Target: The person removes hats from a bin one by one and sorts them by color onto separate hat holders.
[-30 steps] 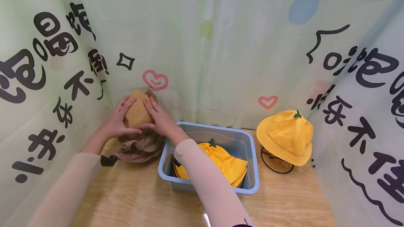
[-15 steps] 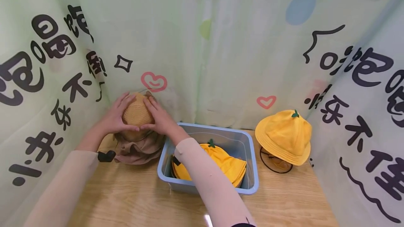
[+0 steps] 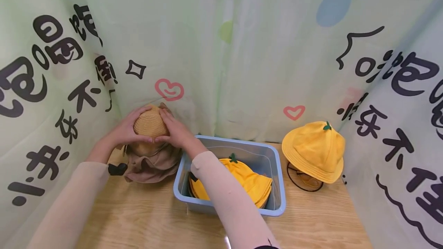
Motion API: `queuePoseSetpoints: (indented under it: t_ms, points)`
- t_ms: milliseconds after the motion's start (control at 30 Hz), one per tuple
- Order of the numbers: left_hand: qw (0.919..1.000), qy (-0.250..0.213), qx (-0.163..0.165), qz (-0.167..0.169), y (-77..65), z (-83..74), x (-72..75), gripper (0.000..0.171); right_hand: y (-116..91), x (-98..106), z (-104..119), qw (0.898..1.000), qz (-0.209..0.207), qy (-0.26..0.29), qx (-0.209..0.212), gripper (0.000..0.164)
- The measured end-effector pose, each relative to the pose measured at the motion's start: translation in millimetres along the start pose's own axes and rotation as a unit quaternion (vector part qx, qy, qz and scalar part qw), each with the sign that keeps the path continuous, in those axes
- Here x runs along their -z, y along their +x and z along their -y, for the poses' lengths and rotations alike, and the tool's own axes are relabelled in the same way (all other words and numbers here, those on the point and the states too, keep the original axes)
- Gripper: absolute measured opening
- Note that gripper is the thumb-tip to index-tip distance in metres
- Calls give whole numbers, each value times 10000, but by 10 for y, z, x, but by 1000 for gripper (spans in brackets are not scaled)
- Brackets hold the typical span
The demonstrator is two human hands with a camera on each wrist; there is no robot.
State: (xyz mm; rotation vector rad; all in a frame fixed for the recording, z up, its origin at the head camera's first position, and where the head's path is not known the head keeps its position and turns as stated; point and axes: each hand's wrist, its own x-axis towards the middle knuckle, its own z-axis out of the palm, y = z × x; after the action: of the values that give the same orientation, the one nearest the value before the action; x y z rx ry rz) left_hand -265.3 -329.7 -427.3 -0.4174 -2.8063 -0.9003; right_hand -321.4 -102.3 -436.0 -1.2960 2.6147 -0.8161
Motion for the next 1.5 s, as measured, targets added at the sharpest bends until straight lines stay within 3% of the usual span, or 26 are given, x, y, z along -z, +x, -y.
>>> queuePoseSetpoints:
  t_ms: [167, 367, 500, 800, 1000, 1133, 1233, 1500]
  points:
    - [9997, 200, -31, -114, -52, -20, -6, 114, -36, -10, 10, 9999, -117, -15, 27, 104]
    - [9964, 744, -138, -378, -281, 1, -52, 131, -97, -38, 38, 9989, -320, -128, 302, 106]
    - [9962, 679, -224, -506, -340, 27, -103, 131, -110, -67, 59, 9991, -343, -124, 231, 107]
    - [9976, 342, -314, -508, -250, 33, -104, 122, -74, -52, 68, 9995, -252, -137, -104, 107]
    - [9956, 709, -346, -513, -159, -47, 22, 114, -63, -10, 64, 9995, -261, -169, -12, 107]
    - [9946, 989, -234, -195, -84, -87, 61, 122, -55, -22, 66, 9993, -288, -234, 85, 106]
    - [9959, 870, -257, -37, -48, -90, 43, 121, -49, -42, 63, 9992, -247, -312, 38, 104]
    - [9971, 631, -387, -190, -25, -44, -7, 113, -55, -48, 70, 9993, -152, -294, -162, 101]
